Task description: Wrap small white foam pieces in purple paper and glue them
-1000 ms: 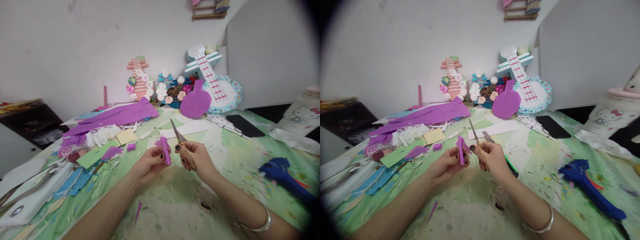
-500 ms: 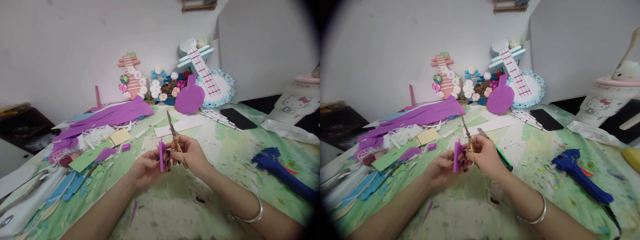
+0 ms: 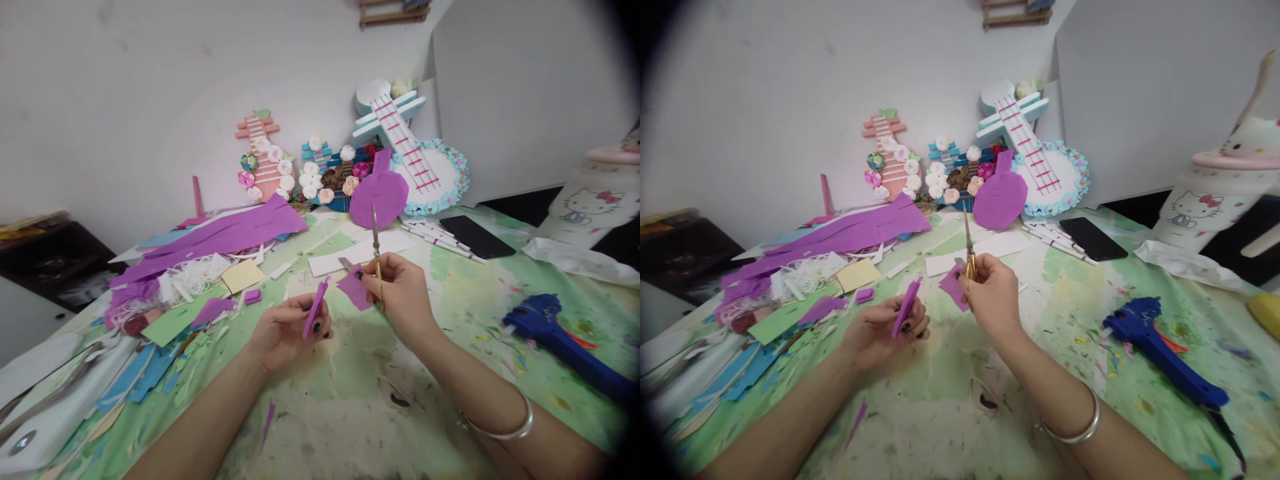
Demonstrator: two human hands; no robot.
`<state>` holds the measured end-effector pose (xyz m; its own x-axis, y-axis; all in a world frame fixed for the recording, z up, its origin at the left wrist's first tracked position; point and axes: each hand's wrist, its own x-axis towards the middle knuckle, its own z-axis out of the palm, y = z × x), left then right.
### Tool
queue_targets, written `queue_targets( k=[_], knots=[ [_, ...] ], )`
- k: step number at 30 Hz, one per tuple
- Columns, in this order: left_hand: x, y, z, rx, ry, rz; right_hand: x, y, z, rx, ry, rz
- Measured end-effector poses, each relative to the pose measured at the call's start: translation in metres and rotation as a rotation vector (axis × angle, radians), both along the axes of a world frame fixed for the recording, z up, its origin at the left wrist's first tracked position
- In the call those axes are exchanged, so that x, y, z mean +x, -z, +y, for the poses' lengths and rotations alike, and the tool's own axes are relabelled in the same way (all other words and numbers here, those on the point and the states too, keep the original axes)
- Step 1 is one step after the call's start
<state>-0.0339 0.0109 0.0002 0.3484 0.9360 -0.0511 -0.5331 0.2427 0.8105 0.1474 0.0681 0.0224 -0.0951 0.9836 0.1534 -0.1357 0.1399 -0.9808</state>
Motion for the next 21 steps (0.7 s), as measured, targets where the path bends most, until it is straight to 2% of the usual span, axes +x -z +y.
queue_targets(
  k=[6,12,17,21],
  knots=[
    [-0.002,-0.004,0.001,-0.059,-0.101,-0.126,-0.001,0.002,0.000,-0.018,-0.055,-0.044],
    [0.000,-0.006,0.001,-0.104,-0.081,-0.224,-0.003,0.006,0.000,0.022,-0.089,-0.123],
    [-0.002,-0.011,0.001,-0.017,-0.124,-0.153,-0.002,0.003,-0.007,0.034,-0.237,-0.364],
    [-0.008,-0.012,0.004,0.100,-0.315,0.022,0.000,0.006,-0.010,0.164,-0.404,-0.446]
  ],
)
